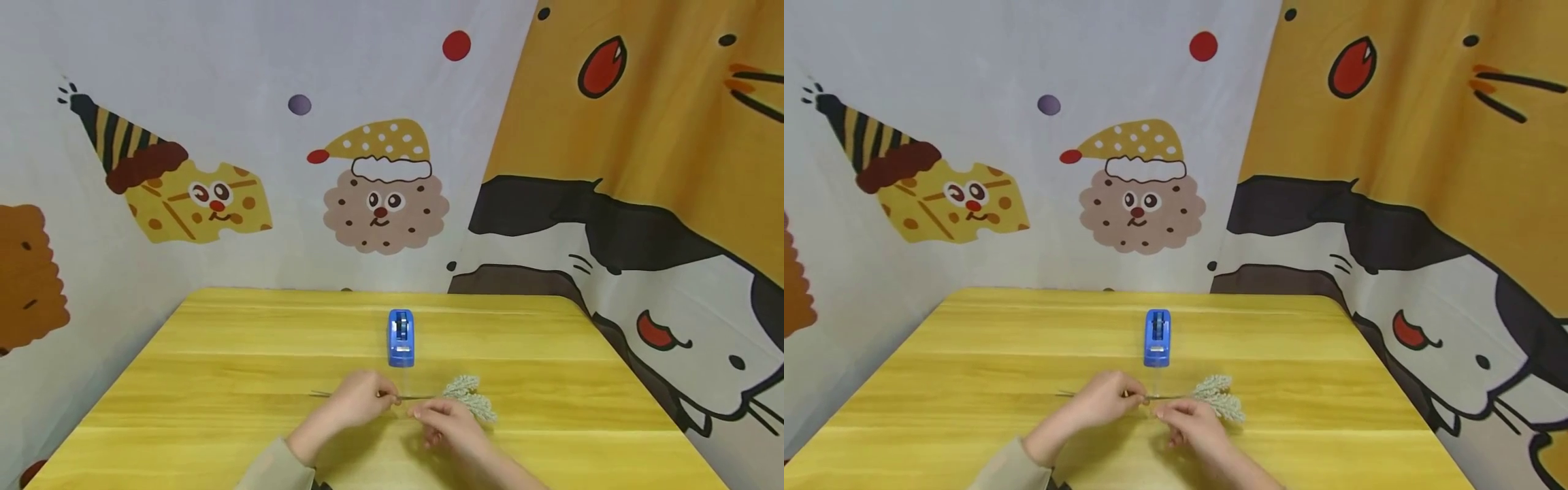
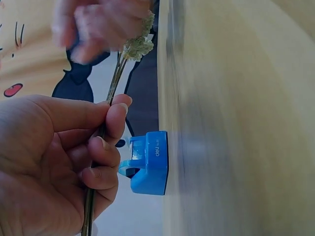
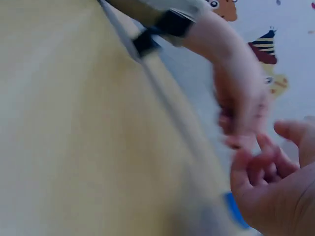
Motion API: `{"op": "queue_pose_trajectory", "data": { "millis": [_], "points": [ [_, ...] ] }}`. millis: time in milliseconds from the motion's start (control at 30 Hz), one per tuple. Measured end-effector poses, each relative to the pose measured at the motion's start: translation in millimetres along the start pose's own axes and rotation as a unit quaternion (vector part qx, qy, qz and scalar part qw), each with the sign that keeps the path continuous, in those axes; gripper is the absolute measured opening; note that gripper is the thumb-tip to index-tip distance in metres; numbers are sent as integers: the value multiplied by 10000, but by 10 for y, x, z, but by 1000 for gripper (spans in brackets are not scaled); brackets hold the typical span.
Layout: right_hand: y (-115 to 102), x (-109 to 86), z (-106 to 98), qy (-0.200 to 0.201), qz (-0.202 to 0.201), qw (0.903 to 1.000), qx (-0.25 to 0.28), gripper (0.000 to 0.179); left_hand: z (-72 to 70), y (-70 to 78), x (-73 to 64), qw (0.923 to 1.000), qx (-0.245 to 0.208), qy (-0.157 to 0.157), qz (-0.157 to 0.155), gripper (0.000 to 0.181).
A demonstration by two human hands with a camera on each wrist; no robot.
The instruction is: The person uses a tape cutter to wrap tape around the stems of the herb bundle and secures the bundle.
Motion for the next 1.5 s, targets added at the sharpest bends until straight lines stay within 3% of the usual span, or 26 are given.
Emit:
{"op": "queue_pose_trajectory", "data": {
  "millis": [133, 200, 300, 467, 567, 633, 733, 900, 1367, 1500],
  "points": [
    [-377, 61, -224, -381, -451, 9900, -1279, 34, 16, -9, 2, 10000, -94, -4, -16, 11],
    [-540, 145, -334, -488, -728, 9758, -2002, 31, 16, -13, 9, 9999, -148, -34, -65, 11],
    [-691, 310, -443, -840, -967, 9448, -3017, 26, 7, -9, 21, 9998, -176, -43, -65, 12],
    [-707, 557, -436, -1835, -984, 8781, -4307, 22, 3, -3, 44, 9999, -123, 46, -9, 11],
    [-643, 638, -372, -2349, -864, 8566, -4513, 19, 7, -1, 56, 9999, -117, 104, 6, 11],
    [-597, 664, -332, -2557, -750, 8543, -4462, 16, 15, -5, 62, 9999, -109, 129, 10, 10],
    [-534, 685, -286, -2668, -646, 8597, -4308, 13, 31, -26, 63, 9998, -162, 120, -46, 10],
    [-502, 707, -213, -2458, -540, 8660, -4321, 10, 33, -78, 52, 9997, -125, 56, -195, 11],
    [-464, 718, -186, -2031, -643, 8565, -4701, 13, -14, -131, 117, 9952, -706, -469, -493, 8],
    [-454, 707, -191, -1966, -657, 8591, -4679, 13, -20, -120, 135, 9917, -914, -625, -659, 6]
  ]
}}
Point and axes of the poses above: each hand's wrist, its own x-axis towards the middle knuckle, its own z-axis out of the palm, y = z × x, the point moved 3 cm from there along x, towards the middle knuckle, and after that the axes turned 2 degrees about -x, right-handed, at the moved point
